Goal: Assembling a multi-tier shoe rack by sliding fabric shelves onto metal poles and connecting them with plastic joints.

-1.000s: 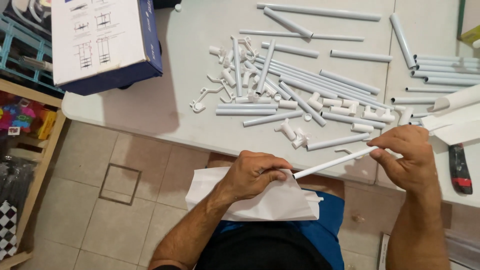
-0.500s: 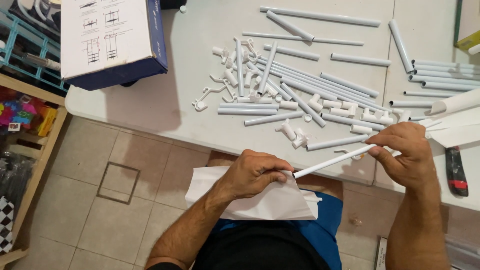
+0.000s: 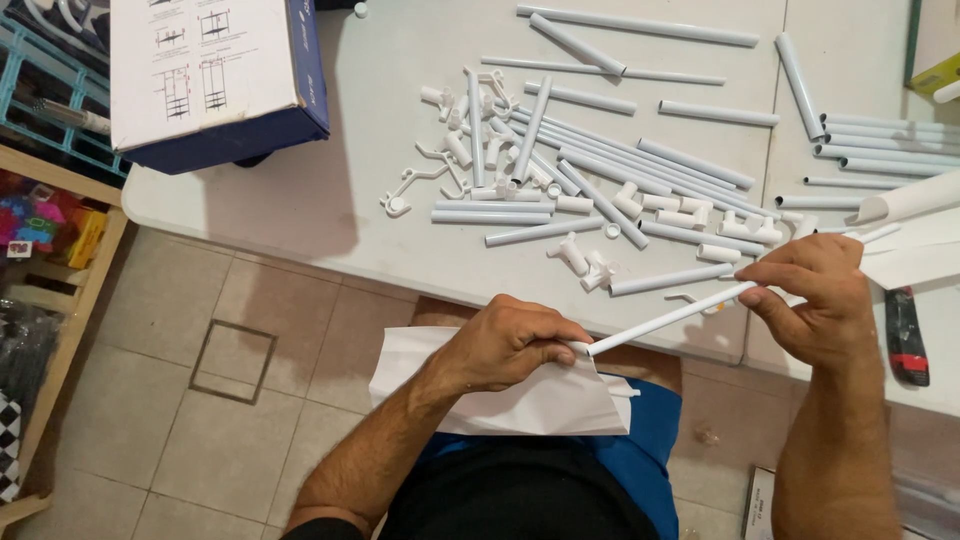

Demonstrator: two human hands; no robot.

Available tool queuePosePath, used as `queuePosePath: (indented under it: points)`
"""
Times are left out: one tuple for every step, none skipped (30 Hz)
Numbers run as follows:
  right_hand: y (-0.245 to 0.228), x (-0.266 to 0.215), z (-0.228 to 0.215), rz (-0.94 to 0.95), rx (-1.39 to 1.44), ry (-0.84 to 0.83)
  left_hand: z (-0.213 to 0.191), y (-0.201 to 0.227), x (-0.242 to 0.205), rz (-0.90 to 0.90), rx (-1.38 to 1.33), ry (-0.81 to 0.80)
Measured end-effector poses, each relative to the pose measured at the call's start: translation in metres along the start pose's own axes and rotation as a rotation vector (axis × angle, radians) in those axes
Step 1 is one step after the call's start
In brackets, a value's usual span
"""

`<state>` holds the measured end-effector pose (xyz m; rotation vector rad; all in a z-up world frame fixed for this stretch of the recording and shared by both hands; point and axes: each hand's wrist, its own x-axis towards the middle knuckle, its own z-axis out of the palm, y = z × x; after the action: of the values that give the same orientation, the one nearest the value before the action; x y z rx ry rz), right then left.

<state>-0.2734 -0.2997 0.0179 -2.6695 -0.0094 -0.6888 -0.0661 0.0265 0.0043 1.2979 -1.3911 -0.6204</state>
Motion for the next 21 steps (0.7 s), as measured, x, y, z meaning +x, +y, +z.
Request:
queuePosePath:
  points:
    - [0.001, -0.002, 0.001, -0.001, -0.015, 0.007, 0.0, 0.0, 0.0, -0.006, -0.007, -0.014]
    - [0.002, -0.002, 0.002, 0.0, -0.014, 0.005, 0.001, 0.0, 0.0, -0.008, -0.008, -0.013]
    - [0.003, -0.003, 0.002, -0.01, -0.021, 0.014, 0.001, -0.001, 0.0, -0.003, -0.011, -0.013]
    - [0.003, -0.003, 0.003, -0.018, -0.03, 0.023, 0.001, -0.002, 0.001, 0.004, -0.014, -0.014]
    - [0.003, -0.006, 0.003, -0.018, -0.03, 0.022, 0.002, -0.002, 0.001, 0.003, -0.015, -0.014]
    - [0.004, -0.007, 0.003, -0.007, -0.039, 0.034, 0.001, -0.002, 0.001, 0.009, -0.009, -0.006]
    - [0.004, -0.009, 0.003, 0.005, -0.048, 0.046, 0.001, -0.003, 0.001, 0.015, -0.002, 0.002]
    - [0.001, -0.007, 0.001, 0.005, -0.048, 0.046, 0.001, -0.002, 0.001, 0.015, -0.002, 0.001]
    - [-0.002, -0.006, -0.002, -0.016, -0.099, 0.062, 0.001, -0.001, 0.001, -0.004, 0.028, 0.015]
    - [-0.005, -0.005, -0.005, -0.036, -0.151, 0.077, 0.002, 0.0, 0.001, -0.024, 0.056, 0.029]
    - [-0.004, -0.008, -0.006, -0.035, -0.151, 0.076, 0.002, 0.002, 0.0, -0.024, 0.055, 0.028]
    - [-0.003, -0.011, -0.008, -0.034, -0.202, 0.094, 0.002, 0.004, 0.0, -0.038, 0.096, 0.051]
    - [-0.003, -0.014, -0.01, -0.033, -0.252, 0.111, 0.003, 0.005, 0.0, -0.052, 0.137, 0.074]
    - [-0.003, -0.015, -0.012, -0.033, -0.251, 0.109, 0.003, 0.009, 0.001, -0.053, 0.137, 0.075]
    - [-0.004, -0.016, -0.013, -0.053, -0.311, 0.12, 0.004, 0.012, 0.002, -0.075, 0.163, 0.111]
    - [-0.006, -0.017, -0.015, -0.072, -0.372, 0.132, 0.005, 0.016, 0.003, -0.095, 0.19, 0.146]
    - [-0.01, -0.017, -0.017, -0.072, -0.372, 0.132, 0.007, 0.016, 0.004, -0.095, 0.19, 0.145]
    - [-0.016, -0.017, -0.019, -0.049, -0.429, 0.105, 0.009, 0.016, 0.004, -0.073, 0.268, 0.192]
    - [-0.021, -0.016, -0.021, -0.027, -0.485, 0.078, 0.011, 0.016, 0.005, -0.051, 0.346, 0.238]
    - [-0.025, -0.017, -0.023, -0.027, -0.485, 0.081, 0.01, 0.015, 0.006, -0.049, 0.349, 0.237]
    - [-0.03, -0.018, -0.026, 0.029, -0.521, 0.037, 0.009, 0.015, 0.008, -0.019, 0.394, 0.241]
